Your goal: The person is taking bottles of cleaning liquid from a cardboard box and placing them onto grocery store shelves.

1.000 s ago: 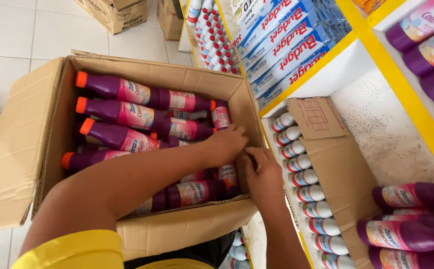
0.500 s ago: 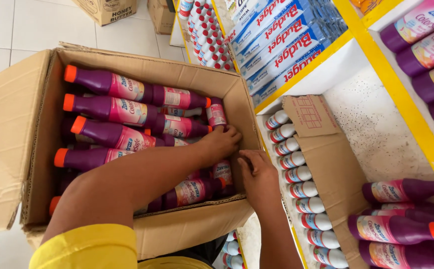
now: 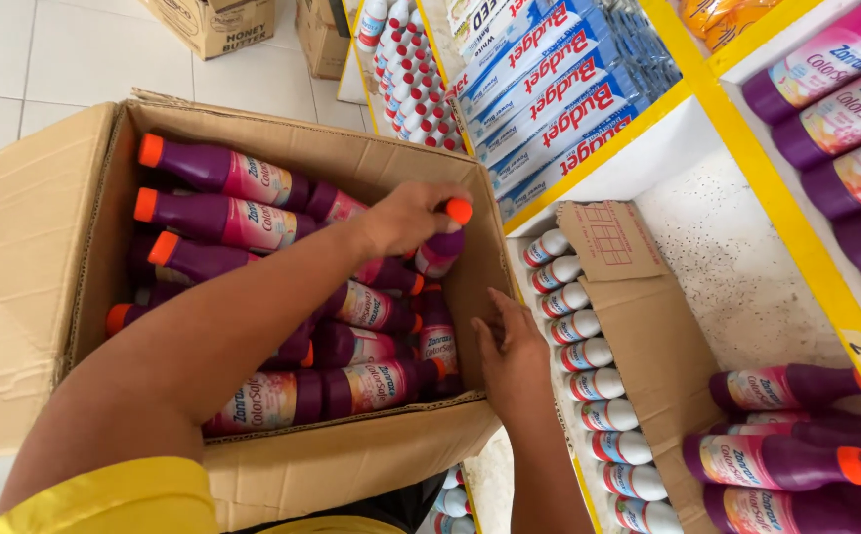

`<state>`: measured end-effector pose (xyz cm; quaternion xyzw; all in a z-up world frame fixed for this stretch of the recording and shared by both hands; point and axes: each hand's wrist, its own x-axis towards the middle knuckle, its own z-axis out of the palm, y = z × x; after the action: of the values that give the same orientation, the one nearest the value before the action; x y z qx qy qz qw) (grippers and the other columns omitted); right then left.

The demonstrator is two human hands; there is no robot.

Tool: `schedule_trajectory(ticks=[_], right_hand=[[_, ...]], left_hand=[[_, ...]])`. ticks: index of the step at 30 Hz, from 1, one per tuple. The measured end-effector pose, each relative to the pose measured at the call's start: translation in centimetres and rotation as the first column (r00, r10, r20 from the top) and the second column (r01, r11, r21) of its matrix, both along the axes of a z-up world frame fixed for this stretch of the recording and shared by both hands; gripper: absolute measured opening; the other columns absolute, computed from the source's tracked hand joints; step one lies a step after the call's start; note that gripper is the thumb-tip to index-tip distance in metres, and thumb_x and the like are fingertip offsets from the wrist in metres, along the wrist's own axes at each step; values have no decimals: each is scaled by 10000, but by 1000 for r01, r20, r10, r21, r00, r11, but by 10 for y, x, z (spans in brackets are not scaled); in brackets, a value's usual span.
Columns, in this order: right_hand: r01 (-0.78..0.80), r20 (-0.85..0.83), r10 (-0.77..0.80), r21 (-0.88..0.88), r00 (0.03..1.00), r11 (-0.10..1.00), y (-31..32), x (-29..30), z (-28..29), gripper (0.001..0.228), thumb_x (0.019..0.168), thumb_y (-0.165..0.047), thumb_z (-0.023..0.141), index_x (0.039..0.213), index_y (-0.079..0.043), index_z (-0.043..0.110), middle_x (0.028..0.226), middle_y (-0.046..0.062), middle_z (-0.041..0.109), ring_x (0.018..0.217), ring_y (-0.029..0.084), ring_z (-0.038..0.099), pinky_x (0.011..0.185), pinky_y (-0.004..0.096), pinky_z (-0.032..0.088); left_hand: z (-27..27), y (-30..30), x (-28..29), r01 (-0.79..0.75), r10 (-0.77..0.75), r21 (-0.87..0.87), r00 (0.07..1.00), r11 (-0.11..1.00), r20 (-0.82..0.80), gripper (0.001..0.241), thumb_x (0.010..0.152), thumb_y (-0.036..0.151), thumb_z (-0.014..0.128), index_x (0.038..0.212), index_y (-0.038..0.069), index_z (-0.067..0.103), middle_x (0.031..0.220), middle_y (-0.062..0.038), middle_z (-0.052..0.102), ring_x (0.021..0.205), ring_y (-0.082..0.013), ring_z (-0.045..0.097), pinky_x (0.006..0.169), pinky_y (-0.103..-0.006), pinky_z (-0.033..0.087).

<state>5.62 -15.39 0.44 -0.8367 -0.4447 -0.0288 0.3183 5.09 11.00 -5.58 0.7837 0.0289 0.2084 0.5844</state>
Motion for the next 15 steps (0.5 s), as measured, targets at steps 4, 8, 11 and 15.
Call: schedule_trajectory(ticks=[4,8,11,15], right_hand=[[45,-86,-48,-40,995,998,2,-2,-1,503,879,-147,761,1346,-45,604,1179,156,691,946,256,749,800,356,602],[6,-4,-6,6,1000,1000,7,-8,5,694,816,-202,842,1407,-15,528,1253,181,670,973,269,724,780,354,586],[-4,-140,9,40,990,999,12,-19,16,758,800,-202,836,1446,-18,484,1154,150,722,956,226,741,790,324,583],[162,-244,-165,-30,956,986,12,-21,19,614,815,-187,844,1330,-20,555,929,85,765,777,155,728,720,292,581]], left_hand=[[23,0,-3,131,-107,-155,982,979,157,393,913,26,681,1304,40,640,1190,-59,689,1109,-151,613,998,-308,502],[56,-13,-9,248,-205,-241,960,938,191,388,962,69,662,1347,37,622,1243,-40,685,1158,-123,617,1036,-286,495],[65,-23,-10,329,-271,-379,942,865,198,394,976,82,658,1364,31,620,1239,-48,693,1136,-126,631,1010,-290,512],[73,-38,-15,430,-344,-523,903,736,257,412,989,89,650,1393,24,609,1229,-63,695,1089,-133,641,963,-299,525]])
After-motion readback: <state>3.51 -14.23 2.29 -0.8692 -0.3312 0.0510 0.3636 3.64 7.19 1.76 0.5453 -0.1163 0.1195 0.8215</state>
